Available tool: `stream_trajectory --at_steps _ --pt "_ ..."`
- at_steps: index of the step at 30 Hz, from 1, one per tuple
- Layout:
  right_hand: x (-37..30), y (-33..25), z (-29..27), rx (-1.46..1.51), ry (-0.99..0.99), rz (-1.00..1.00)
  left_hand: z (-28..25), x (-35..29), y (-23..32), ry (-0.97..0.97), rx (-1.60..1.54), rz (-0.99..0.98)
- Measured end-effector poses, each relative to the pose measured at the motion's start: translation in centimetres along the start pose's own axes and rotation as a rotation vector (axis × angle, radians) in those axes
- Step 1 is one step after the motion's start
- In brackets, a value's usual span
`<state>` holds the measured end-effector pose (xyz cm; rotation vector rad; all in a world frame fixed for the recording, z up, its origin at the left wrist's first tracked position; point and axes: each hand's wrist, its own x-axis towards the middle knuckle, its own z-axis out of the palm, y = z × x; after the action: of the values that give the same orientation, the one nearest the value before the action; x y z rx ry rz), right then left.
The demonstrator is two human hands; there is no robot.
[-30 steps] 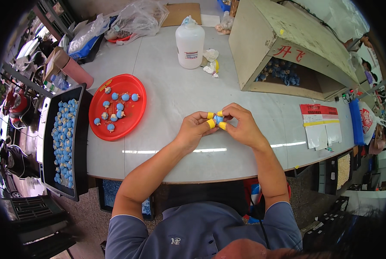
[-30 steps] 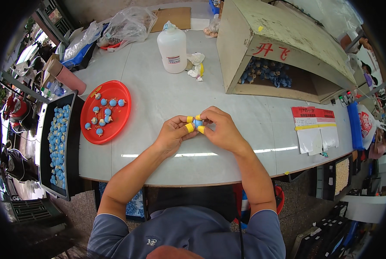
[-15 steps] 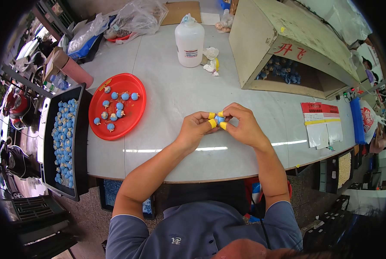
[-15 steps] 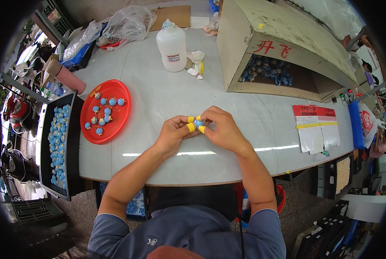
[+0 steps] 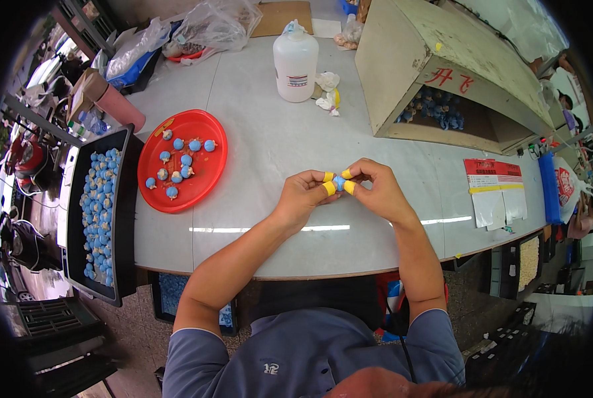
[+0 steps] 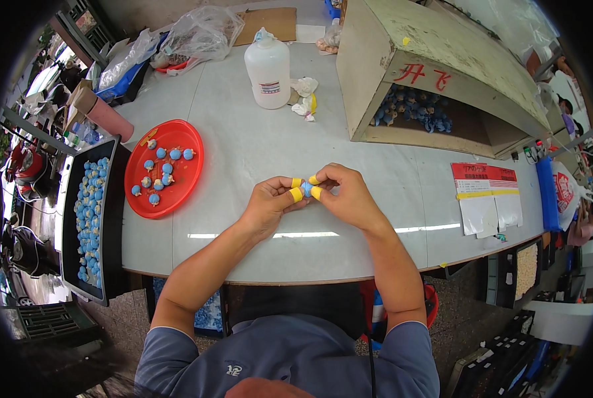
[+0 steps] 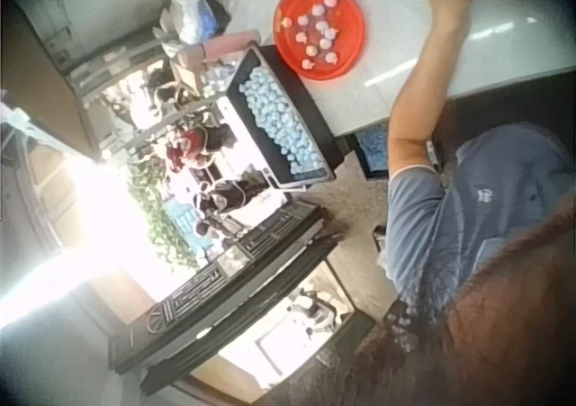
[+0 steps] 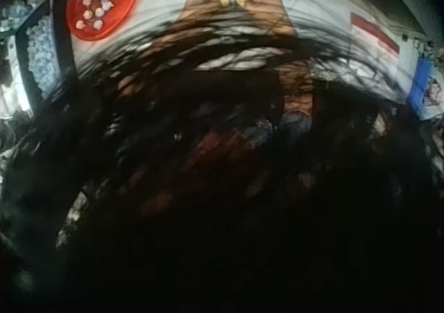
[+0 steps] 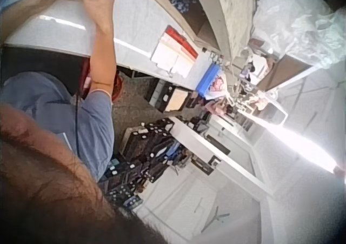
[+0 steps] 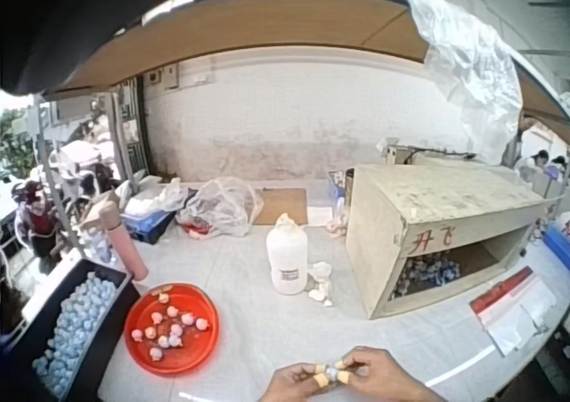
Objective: The person assembles figurines by retrieving components from a box, applying glue with a squeeze bottle, and pressing the parts together by hand.
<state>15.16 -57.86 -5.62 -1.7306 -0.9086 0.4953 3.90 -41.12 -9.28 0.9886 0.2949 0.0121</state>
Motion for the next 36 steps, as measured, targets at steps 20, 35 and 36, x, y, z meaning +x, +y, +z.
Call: stream_trajectory --at_steps 20,35,36 --pt "0.0 0.3 2.9 0.144 0.054 0.237 0.7 -0.6 1.6 0.041 -0.016 -0.218" --pt "-0.5 1.8 6.6 0.018 0.269 0.246 1.6 -0.9 0.3 0.177 0.053 -0.003" --pt "-0.5 1.8 6.9 -0.005 0.283 0.226 1.5 -0.9 0.2 0.181 0.054 -0.004"
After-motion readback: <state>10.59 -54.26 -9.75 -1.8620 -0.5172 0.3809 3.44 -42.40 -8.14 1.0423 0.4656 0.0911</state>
